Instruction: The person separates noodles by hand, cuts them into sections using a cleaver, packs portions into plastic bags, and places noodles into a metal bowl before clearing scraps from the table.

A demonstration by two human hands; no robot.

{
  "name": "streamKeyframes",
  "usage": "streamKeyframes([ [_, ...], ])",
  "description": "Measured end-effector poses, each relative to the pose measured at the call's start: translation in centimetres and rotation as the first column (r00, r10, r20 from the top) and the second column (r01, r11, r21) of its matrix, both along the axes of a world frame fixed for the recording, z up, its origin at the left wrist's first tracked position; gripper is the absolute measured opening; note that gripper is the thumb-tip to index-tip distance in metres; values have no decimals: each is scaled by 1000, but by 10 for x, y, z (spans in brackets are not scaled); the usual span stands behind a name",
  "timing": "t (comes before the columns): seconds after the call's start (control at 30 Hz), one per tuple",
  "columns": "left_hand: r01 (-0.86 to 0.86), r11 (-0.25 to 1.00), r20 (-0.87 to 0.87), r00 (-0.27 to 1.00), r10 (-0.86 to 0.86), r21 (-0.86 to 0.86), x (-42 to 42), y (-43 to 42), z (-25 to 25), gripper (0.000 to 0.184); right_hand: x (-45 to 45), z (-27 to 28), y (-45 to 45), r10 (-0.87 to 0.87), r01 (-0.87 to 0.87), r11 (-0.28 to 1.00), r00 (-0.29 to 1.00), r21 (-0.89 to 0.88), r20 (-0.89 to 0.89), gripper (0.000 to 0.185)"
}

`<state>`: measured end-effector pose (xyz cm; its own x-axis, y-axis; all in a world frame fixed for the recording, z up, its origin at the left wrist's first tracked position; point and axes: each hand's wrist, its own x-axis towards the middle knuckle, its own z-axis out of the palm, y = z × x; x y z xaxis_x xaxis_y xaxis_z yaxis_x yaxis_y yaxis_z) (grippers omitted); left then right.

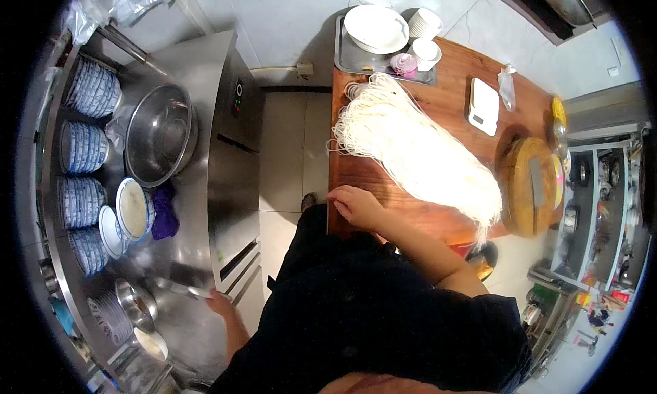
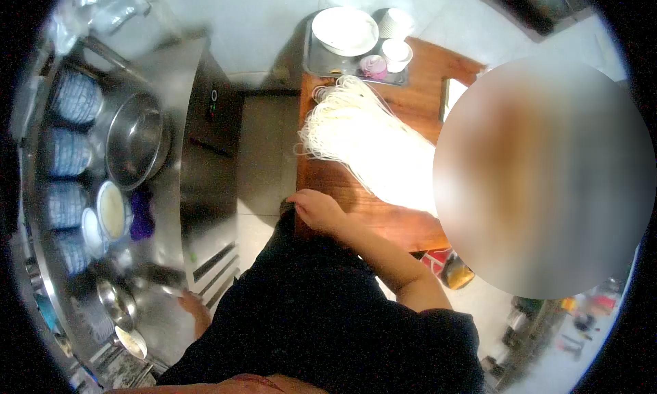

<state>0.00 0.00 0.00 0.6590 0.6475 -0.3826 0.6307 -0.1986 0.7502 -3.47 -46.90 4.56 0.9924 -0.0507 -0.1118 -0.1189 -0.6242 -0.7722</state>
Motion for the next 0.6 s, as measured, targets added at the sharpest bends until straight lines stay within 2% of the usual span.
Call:
streamKeyframes([
  [0.07,23,999,26,999,-23,26,-7,-5,2,27,5,1,15,-11,13,996,1000,91,-20,25],
  [0.1,109,993,74,991,-111,36,-27,-34,-12,27,-16,-3,-12,-4,1,996,1000,86,28,24],
  [0.17,370,919,150,909,-389,139,-37,-55,-16,28,-23,-4,1,4,-17,985,997,171,79,24],
  [0.2,532,826,167,811,-560,183,-33,-68,-2,28,-22,9,13,59,-61,967,998,247,18,30],
  [0.3,873,435,166,405,-899,221,-3,-160,50,29,-21,35,22,40,-68,964,993,257,113,42],
  [0.33,930,338,176,312,-934,144,6,-187,51,29,-19,42,22,30,-68,962,989,266,144,52],
  [0.37,971,232,194,217,-957,57,9,-218,52,29,-21,37,22,-37,-11,968,982,253,184,52],
  [0.43,958,-118,258,-188,-948,263,11,-288,70,31,-23,19,23,-166,102,966,949,238,268,53],
  [0.47,946,-202,327,-280,-902,253,7,-317,64,29,-28,47,13,-237,231,873,971,429,-40,42],
  [0.5,927,-282,393,-362,-845,249,3,-341,57,28,-32,1,17,-550,487,517,819,704,-163,27],
  [0.53,880,-416,255,-467,-847,228,-1,-367,76,25,-47,18,-5,-592,329,579,799,746,107,18],
  [0.57,828,-530,118,-554,-824,181,-4,-384,96,24,-62,16,-13,-701,327,302,713,895,-24,18],
  [0.6,793,-590,69,-604,-794,150,-5,-390,101,24,-85,36,-25,-710,443,18,637,896,-300,19],
])
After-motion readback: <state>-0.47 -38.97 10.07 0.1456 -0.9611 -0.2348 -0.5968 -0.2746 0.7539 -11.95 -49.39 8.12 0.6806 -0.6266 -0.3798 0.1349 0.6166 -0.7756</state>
